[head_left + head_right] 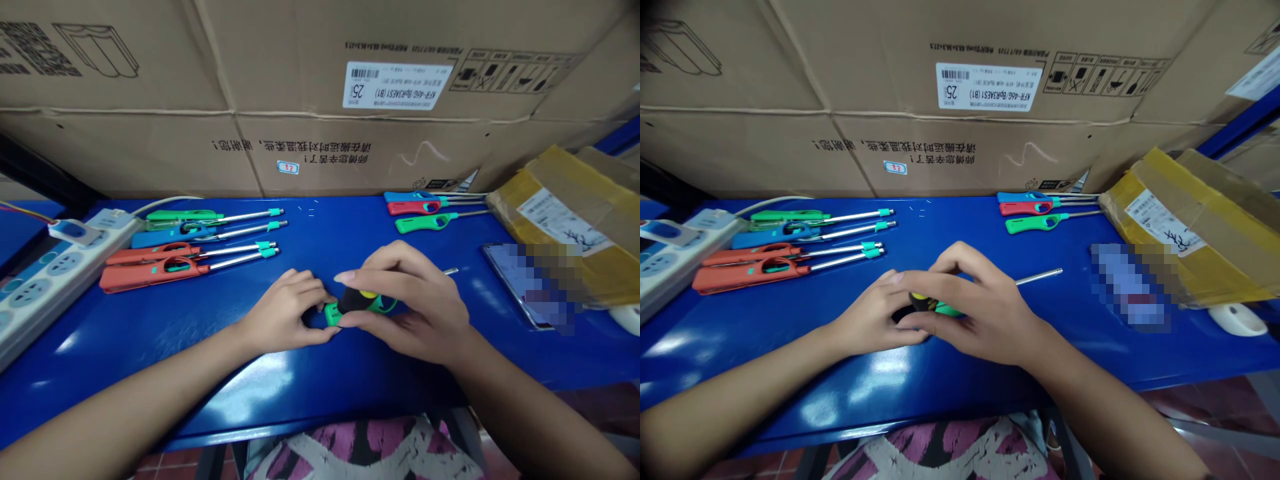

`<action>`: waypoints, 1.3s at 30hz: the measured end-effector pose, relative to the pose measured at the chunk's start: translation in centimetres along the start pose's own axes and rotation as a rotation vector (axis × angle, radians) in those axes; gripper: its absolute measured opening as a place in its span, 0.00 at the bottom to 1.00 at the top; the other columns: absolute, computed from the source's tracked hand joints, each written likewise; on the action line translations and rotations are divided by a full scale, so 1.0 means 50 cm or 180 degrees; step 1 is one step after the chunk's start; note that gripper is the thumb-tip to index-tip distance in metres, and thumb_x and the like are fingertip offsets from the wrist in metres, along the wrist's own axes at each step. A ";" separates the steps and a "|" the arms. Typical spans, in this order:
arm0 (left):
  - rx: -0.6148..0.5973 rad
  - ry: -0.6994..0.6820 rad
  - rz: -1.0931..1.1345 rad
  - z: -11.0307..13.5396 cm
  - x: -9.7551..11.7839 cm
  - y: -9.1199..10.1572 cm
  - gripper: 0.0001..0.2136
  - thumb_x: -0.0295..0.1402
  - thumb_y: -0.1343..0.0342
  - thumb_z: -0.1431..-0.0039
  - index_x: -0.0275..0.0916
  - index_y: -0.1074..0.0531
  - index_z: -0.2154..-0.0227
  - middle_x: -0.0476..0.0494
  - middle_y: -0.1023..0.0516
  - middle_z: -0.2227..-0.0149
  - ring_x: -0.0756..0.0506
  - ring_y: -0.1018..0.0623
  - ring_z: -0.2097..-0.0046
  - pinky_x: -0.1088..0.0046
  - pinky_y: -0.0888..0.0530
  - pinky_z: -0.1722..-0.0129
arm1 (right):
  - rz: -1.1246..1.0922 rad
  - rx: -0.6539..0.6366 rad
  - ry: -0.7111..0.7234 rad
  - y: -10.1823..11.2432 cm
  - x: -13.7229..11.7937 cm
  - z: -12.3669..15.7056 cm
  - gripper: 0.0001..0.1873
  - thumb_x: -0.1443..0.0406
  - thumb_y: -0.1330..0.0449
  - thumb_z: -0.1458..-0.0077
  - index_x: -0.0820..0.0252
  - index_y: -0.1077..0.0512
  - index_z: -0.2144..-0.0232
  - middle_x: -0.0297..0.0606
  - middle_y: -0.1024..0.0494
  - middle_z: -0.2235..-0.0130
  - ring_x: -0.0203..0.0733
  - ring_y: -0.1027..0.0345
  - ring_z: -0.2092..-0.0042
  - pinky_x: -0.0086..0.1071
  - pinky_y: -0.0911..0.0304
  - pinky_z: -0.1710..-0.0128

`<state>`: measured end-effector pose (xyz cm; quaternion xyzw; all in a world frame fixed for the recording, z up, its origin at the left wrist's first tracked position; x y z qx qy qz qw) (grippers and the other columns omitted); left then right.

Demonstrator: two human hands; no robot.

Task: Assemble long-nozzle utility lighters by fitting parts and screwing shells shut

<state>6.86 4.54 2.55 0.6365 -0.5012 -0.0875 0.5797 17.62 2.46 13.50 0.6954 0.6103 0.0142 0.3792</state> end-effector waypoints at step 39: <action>0.0134 0.0272 -0.0096 -0.001 -0.004 0.005 0.12 0.42 0.36 0.43 0.39 0.28 0.70 0.49 0.21 0.69 0.44 0.22 0.63 0.65 0.33 0.60 | -0.0335 -0.0206 -0.0137 -0.021 0.025 0.010 0.21 0.72 0.38 0.39 0.56 0.31 0.45 0.39 0.21 0.50 0.39 0.28 0.47 0.34 0.31 0.45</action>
Point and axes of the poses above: each hand's wrist, its own z-axis away from the middle knuckle, its own y-axis out of the back of the hand, x = y × z, the point moved 10 cm from there along -z, towards the middle knuckle
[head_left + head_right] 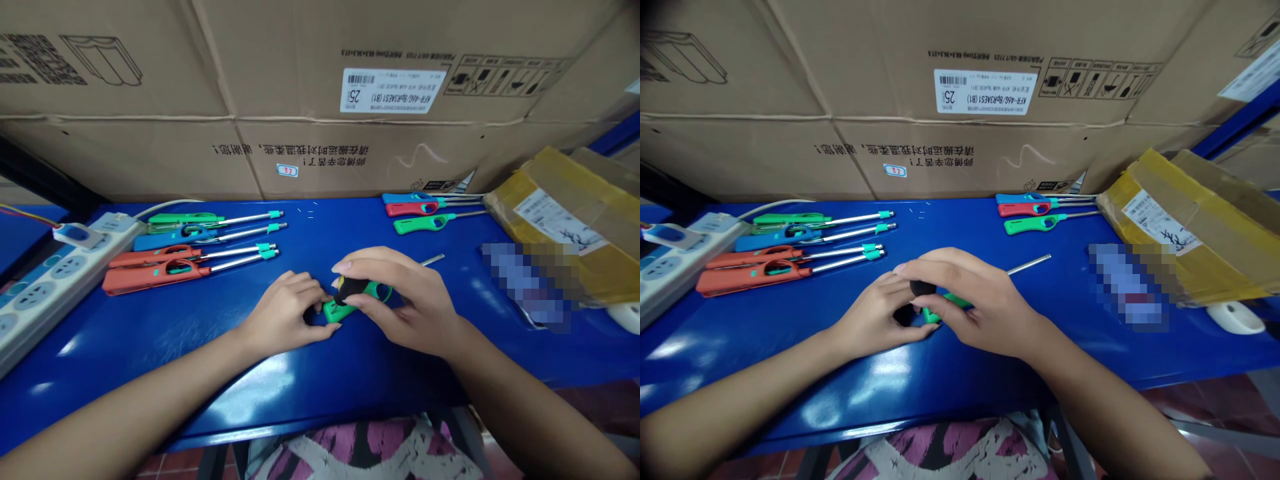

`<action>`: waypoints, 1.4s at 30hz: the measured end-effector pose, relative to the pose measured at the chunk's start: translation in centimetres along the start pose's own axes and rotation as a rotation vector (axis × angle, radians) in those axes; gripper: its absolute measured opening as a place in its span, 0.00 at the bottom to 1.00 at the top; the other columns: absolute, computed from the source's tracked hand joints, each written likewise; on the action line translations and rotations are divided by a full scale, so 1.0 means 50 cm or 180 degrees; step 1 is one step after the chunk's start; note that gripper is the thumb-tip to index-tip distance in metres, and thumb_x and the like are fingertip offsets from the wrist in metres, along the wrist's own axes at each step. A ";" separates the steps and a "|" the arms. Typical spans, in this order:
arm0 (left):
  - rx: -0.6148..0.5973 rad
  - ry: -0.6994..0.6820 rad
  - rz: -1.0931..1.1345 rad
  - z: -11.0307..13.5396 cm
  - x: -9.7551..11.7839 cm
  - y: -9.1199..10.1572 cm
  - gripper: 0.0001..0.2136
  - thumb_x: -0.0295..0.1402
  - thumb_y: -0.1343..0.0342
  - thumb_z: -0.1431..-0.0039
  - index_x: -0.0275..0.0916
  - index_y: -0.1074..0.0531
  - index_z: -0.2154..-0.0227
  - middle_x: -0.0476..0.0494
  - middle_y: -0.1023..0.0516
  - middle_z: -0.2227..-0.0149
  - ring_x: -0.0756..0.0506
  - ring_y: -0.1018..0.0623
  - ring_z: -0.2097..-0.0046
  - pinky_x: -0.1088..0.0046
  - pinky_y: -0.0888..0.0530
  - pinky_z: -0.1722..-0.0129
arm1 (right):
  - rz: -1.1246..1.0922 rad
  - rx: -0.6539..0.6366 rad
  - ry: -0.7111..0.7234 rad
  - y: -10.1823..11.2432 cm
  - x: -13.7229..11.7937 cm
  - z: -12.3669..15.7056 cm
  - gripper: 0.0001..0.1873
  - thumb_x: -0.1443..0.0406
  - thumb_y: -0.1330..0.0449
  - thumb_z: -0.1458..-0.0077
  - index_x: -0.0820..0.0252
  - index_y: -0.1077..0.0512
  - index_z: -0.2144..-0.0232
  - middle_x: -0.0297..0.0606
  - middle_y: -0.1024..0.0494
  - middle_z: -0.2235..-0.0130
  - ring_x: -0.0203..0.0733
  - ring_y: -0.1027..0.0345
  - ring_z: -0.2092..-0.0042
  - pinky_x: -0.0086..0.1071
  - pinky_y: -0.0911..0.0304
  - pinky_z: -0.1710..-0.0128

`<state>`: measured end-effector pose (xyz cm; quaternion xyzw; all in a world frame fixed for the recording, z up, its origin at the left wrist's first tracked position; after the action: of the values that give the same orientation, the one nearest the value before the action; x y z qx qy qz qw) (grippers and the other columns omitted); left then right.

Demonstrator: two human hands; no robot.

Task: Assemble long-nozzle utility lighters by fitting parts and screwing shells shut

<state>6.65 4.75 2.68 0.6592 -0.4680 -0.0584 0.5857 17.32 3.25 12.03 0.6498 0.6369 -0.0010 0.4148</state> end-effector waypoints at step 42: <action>-0.0637 0.0864 -0.1766 0.012 -0.136 0.150 0.11 0.40 0.45 0.39 0.41 0.25 0.58 0.40 0.20 0.55 0.36 0.20 0.56 0.63 0.25 0.63 | 0.2781 -0.1857 -0.1726 0.034 0.250 0.095 0.18 0.61 0.45 0.34 0.50 0.26 0.45 0.42 0.29 0.49 0.38 0.29 0.69 0.31 0.45 0.75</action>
<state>-1.62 9.92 5.52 0.7025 -0.1801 -0.1731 0.6664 23.58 11.31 3.21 0.6875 0.1554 0.1791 0.6864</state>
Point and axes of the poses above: each hand's wrist, its own z-axis away from the middle knuckle, its own y-axis out of the back of the hand, x = y × z, the point moved 10 cm from there along -z, towards the middle knuckle
